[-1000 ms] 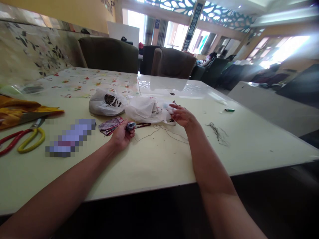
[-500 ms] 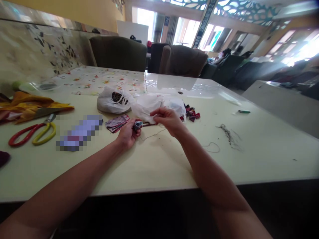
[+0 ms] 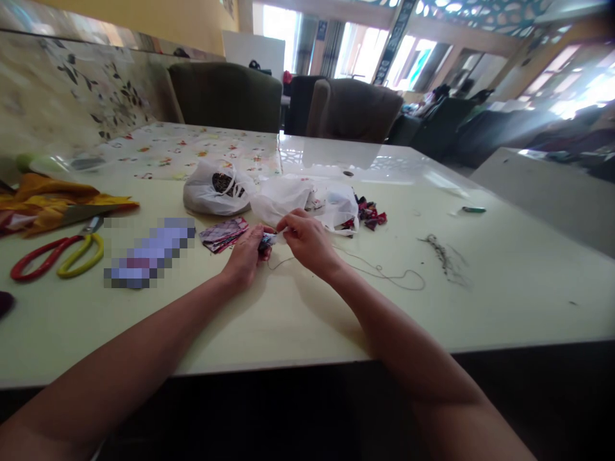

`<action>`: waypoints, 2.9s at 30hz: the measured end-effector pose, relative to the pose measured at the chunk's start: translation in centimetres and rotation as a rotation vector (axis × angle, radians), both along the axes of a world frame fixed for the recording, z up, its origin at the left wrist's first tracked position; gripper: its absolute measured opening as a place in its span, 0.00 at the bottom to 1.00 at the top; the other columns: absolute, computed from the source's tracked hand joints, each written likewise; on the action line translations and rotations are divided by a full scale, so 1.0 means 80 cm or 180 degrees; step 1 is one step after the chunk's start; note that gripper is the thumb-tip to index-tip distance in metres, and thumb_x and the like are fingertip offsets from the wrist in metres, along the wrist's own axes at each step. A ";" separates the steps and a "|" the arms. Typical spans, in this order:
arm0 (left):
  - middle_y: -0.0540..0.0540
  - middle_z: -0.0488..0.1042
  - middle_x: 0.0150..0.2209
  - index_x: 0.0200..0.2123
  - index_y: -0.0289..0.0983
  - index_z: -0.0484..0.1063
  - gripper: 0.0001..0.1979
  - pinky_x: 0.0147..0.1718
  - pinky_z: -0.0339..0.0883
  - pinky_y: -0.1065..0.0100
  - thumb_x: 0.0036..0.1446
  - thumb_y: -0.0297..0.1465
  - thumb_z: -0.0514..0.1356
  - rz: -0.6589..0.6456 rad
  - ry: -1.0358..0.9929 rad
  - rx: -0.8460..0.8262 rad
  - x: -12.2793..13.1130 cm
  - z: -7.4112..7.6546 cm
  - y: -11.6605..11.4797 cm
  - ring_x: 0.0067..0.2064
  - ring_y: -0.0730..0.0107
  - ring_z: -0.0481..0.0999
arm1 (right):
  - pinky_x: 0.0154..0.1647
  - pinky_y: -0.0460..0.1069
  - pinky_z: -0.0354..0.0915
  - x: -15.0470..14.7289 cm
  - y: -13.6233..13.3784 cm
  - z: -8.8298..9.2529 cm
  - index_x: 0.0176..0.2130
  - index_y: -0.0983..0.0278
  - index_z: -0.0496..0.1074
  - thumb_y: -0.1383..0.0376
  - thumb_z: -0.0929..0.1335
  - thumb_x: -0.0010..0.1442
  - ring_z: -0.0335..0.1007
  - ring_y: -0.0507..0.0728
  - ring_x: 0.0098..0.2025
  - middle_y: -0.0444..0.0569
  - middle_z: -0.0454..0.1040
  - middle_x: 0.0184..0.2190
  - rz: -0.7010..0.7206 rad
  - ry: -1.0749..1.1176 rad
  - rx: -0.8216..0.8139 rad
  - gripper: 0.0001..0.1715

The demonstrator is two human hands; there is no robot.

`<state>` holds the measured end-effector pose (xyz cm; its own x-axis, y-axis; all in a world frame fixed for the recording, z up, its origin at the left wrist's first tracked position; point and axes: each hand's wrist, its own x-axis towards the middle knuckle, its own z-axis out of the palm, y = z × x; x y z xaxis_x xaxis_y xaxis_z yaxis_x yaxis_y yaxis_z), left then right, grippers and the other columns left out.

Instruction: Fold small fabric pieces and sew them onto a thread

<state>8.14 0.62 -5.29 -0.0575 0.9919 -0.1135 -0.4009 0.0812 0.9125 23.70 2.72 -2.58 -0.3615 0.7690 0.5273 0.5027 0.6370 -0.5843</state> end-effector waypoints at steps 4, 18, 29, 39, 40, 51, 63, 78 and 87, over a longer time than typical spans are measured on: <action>0.50 0.69 0.24 0.36 0.34 0.74 0.11 0.20 0.59 0.75 0.71 0.29 0.54 -0.0015 -0.0004 -0.0053 0.003 0.003 -0.005 0.21 0.77 0.66 | 0.44 0.50 0.65 -0.007 -0.004 -0.007 0.36 0.63 0.75 0.77 0.62 0.55 0.68 0.55 0.39 0.51 0.69 0.39 -0.0175 0.0059 0.0178 0.16; 0.51 0.70 0.26 0.35 0.35 0.69 0.09 0.20 0.62 0.76 0.71 0.28 0.55 0.0056 -0.0787 -0.0305 0.002 0.005 0.002 0.22 0.78 0.68 | 0.45 0.49 0.69 -0.015 -0.006 -0.013 0.39 0.62 0.72 0.74 0.65 0.58 0.70 0.54 0.41 0.50 0.69 0.42 0.0264 0.0486 -0.0171 0.11; 0.50 0.69 0.26 0.35 0.35 0.73 0.11 0.23 0.62 0.76 0.71 0.28 0.54 0.0017 -0.0416 -0.0005 -0.001 -0.002 0.002 0.24 0.77 0.67 | 0.42 0.48 0.65 -0.015 -0.007 -0.016 0.31 0.63 0.73 0.73 0.64 0.63 0.71 0.53 0.38 0.48 0.73 0.36 0.0436 0.0242 0.0183 0.11; 0.51 0.68 0.26 0.34 0.36 0.74 0.11 0.24 0.61 0.75 0.70 0.32 0.57 -0.0117 0.0056 0.0326 0.001 -0.006 -0.005 0.25 0.76 0.65 | 0.43 0.49 0.69 -0.017 -0.004 -0.021 0.36 0.62 0.75 0.75 0.65 0.57 0.71 0.53 0.39 0.48 0.71 0.38 -0.0010 0.0652 -0.0167 0.12; 0.51 0.69 0.27 0.35 0.36 0.74 0.10 0.24 0.61 0.75 0.70 0.31 0.57 -0.0112 0.0013 0.0291 0.002 -0.006 -0.005 0.25 0.76 0.65 | 0.42 0.48 0.69 -0.018 -0.005 -0.021 0.36 0.62 0.75 0.75 0.66 0.56 0.70 0.53 0.39 0.47 0.70 0.38 -0.0057 0.0736 -0.0259 0.12; 0.52 0.70 0.27 0.35 0.36 0.70 0.08 0.22 0.64 0.76 0.67 0.33 0.62 -0.0201 -0.0744 -0.0216 0.009 -0.002 -0.008 0.23 0.78 0.67 | 0.42 0.49 0.67 -0.028 -0.013 -0.023 0.32 0.61 0.70 0.73 0.64 0.59 0.69 0.54 0.40 0.47 0.69 0.36 -0.0168 0.0983 0.0015 0.08; 0.53 0.69 0.23 0.32 0.35 0.66 0.14 0.18 0.58 0.77 0.74 0.30 0.50 -0.0119 -0.1268 -0.0515 0.003 0.012 0.000 0.19 0.80 0.66 | 0.51 0.51 0.70 -0.018 -0.004 -0.022 0.41 0.62 0.77 0.70 0.66 0.62 0.78 0.56 0.45 0.47 0.82 0.40 0.0446 0.0934 -0.0191 0.10; 0.53 0.68 0.26 0.34 0.37 0.69 0.09 0.21 0.60 0.77 0.70 0.31 0.57 0.0138 -0.0457 0.0177 -0.006 -0.006 0.006 0.22 0.79 0.66 | 0.45 0.49 0.69 -0.012 -0.004 -0.018 0.46 0.63 0.75 0.72 0.65 0.61 0.75 0.56 0.40 0.51 0.82 0.44 0.0567 0.0003 0.0318 0.15; 0.53 0.69 0.27 0.36 0.36 0.72 0.09 0.22 0.61 0.78 0.70 0.33 0.58 0.0054 -0.0274 0.0186 -0.007 -0.004 0.003 0.23 0.79 0.66 | 0.38 0.48 0.64 -0.011 -0.009 -0.013 0.46 0.64 0.73 0.72 0.63 0.59 0.69 0.53 0.32 0.50 0.81 0.39 0.0787 0.0062 -0.0003 0.16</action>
<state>7.58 0.89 -5.62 -0.0670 0.9959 -0.0607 -0.4787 0.0213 0.8777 22.82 2.03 -3.58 -0.5286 0.6588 0.5353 0.3202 0.7388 -0.5930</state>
